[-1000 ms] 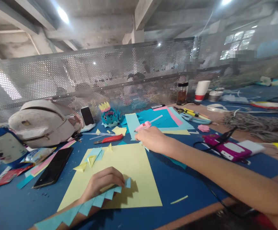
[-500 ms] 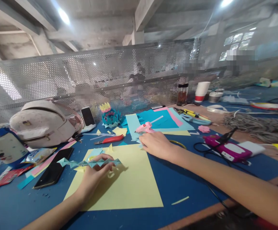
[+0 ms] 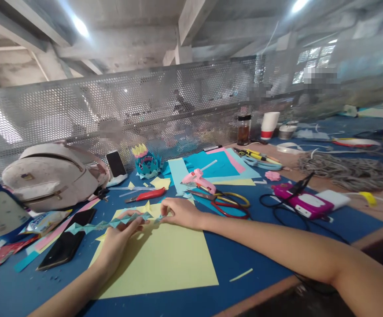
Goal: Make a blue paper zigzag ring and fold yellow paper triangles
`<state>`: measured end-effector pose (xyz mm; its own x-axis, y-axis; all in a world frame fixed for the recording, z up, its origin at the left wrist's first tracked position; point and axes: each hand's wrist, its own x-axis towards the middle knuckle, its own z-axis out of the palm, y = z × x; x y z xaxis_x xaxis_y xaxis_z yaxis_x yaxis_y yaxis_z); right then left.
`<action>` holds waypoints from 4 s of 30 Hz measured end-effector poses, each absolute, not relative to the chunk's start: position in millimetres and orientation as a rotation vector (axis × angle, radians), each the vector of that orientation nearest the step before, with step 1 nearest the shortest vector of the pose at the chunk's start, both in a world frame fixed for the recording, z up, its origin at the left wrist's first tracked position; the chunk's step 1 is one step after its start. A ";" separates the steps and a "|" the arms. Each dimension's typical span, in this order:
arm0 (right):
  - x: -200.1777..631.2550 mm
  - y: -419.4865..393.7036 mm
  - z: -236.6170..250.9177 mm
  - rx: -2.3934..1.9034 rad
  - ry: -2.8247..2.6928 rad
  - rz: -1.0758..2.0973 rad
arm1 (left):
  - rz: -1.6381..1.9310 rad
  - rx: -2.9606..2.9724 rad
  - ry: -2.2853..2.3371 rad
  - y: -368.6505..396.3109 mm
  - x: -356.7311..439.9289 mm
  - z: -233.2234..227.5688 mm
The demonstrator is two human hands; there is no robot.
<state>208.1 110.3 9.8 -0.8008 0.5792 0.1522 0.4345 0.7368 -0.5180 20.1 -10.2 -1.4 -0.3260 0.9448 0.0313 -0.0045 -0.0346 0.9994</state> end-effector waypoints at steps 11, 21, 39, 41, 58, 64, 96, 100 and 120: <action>215.7 107.3 -1.8 -0.589 -2.555 0.810 | 1.509 0.986 1.408 -10.9 20.7 -5.6; 214.6 105.1 -0.9 -0.663 -2.592 0.817 | 1.518 1.062 1.349 -12.6 19.1 -8.1; 215.0 102.3 -1.4 -0.419 -2.621 0.568 | 1.459 1.087 1.410 -13.5 17.3 -8.9; 214.7 102.1 -1.7 -0.451 -2.584 0.637 | 1.464 1.075 1.403 -13.6 17.7 -8.5; 206.1 102.7 -10.0 -0.642 -2.177 1.155 | 1.458 1.051 1.383 -10.3 15.9 -10.6; 207.3 99.9 -8.5 -0.642 -2.166 1.170 | 1.456 1.070 1.368 -9.9 16.7 -8.2; 204.4 86.7 -11.6 -0.579 -2.247 1.198 | 1.381 1.151 1.341 -12.1 30.8 7.3; 205.5 90.9 -10.9 -0.551 -2.286 1.189 | 1.388 1.144 1.386 -10.7 29.0 3.6; 260.8 149.2 69.2 -0.360 -1.985 -0.689 | 1.531 1.057 1.389 -7.5 17.7 -7.8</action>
<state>260.8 149.2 69.2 -0.4887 -0.0329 0.8718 0.5144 0.7962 0.3184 17.7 -7.5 -7.8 -0.3339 0.9402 0.0678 -0.0238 -0.0803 0.9965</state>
